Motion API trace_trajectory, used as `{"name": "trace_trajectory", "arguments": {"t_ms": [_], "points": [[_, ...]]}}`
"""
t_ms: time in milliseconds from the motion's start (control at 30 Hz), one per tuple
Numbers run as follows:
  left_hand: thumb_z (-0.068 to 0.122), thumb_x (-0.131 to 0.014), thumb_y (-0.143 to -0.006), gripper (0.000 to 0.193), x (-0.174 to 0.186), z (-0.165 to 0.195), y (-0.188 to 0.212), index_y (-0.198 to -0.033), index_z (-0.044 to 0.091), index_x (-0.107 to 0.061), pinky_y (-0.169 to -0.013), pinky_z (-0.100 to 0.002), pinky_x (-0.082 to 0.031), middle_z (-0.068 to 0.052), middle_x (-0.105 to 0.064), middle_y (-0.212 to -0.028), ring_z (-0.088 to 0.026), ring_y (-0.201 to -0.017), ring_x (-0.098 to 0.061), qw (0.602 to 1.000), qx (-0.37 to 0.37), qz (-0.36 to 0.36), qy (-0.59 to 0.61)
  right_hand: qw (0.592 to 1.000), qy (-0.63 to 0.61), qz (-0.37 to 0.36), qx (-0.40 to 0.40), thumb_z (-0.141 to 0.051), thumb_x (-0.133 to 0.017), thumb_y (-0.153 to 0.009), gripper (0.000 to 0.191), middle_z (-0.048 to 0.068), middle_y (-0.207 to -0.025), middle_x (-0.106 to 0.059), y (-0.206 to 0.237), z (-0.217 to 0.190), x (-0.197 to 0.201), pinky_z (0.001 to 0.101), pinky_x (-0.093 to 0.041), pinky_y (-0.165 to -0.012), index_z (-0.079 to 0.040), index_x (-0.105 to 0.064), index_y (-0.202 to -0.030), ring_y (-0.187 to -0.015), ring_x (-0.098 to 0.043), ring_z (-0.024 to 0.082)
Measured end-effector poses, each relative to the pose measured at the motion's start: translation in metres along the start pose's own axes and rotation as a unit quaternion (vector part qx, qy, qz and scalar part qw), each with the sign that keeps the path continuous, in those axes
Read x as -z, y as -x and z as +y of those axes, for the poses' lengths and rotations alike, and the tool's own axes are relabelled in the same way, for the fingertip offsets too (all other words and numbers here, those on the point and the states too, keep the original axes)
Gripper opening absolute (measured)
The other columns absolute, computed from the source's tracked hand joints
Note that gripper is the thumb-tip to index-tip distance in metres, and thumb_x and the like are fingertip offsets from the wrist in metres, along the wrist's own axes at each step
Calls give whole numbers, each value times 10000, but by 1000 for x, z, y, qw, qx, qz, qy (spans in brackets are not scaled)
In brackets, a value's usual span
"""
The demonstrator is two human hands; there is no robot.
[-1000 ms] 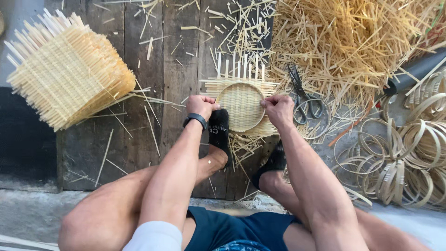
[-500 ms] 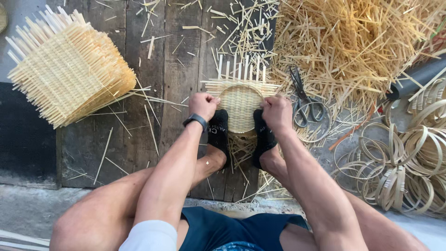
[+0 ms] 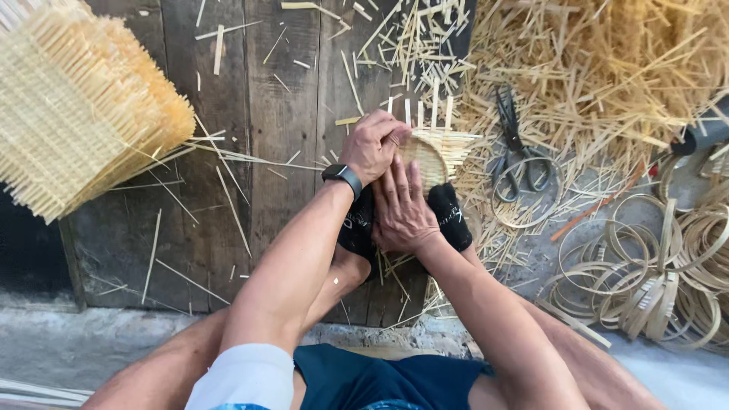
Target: The person sits on the floor and trims bamboo sticks to length with shears, cutting them over a round wooden block. The trimmed sticks are added to a woven bamboo mat base, and the person presses and aligns the woven piece while working.
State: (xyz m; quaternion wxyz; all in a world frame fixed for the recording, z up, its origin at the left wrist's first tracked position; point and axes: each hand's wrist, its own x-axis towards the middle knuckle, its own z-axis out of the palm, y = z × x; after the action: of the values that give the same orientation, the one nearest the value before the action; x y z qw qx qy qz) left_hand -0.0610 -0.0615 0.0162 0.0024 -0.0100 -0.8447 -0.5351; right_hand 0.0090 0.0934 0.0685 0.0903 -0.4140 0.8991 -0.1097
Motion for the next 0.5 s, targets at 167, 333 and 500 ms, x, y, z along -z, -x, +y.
{"name": "trace_trajectory", "arguments": {"t_ms": [167,333,500], "points": [[230,-710,-969,150,2,11,-1,-990,96,-774,-795,-370,-569,-66,-727,-986,-273,-909,-716,1000,-6,4,-4,999,37,5,0,-431,-615,-762,924,364,-1562,-333,5,-6,-4,689,-152,-1206,141,-446,-1468,-1487,-229,553],[206,-668,-976,156,-2,4,1,-1037,125,-787,-806,-375,-571,-78,-723,-985,-287,-938,-714,1000,4,-8,-6,994,104,30,15,-399,-600,-862,843,364,-1571,-343,12,-3,-12,693,-172,-1214,144,-444,-1488,-1494,-238,554],[217,-656,-983,167,-8,-6,2,-1041,119,-779,-809,-379,-572,-82,-726,-1017,-279,-920,-716,999,21,-14,-33,989,133,67,18,-326,-562,-923,768,354,-1578,-353,7,-8,-5,679,-167,-1237,137,-410,-1516,-1516,-232,528]]}}
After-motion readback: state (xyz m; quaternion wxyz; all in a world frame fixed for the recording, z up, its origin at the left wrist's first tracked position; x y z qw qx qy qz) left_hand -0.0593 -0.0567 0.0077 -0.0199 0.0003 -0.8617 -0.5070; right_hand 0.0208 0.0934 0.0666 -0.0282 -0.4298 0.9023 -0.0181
